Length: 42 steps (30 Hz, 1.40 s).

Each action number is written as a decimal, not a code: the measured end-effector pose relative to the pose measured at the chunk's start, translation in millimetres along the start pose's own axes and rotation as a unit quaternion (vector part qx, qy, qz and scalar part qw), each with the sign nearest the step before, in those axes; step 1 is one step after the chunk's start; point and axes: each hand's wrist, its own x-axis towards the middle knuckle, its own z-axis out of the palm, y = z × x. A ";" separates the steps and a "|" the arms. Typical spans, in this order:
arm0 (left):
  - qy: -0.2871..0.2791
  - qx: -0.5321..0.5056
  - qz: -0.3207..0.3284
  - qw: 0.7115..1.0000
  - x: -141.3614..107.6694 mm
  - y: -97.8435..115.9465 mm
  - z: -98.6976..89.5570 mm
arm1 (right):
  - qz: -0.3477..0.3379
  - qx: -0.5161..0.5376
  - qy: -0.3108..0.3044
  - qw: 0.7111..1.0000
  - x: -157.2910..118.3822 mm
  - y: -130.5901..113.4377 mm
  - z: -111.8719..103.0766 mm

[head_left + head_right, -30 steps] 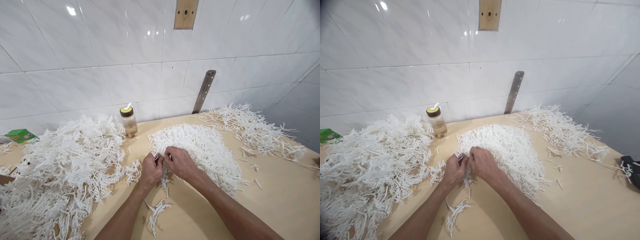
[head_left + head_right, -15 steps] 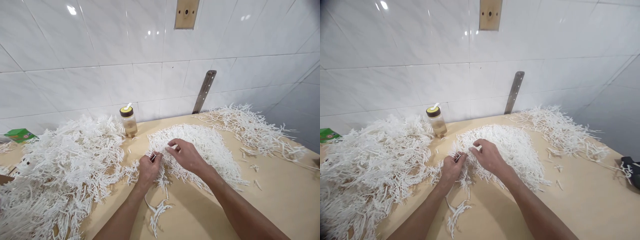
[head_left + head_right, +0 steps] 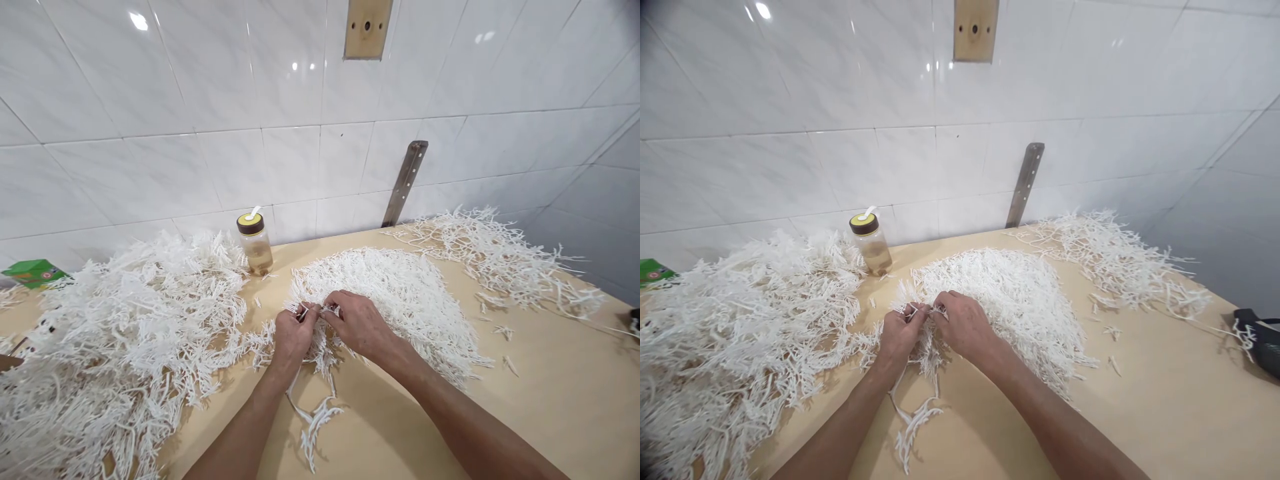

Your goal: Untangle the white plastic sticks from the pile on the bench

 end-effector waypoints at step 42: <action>-0.017 0.016 0.004 1.000 4.0 -2.7 -4.5 | 0.066 0.163 0.068 0.982 3.7 5.2 10.7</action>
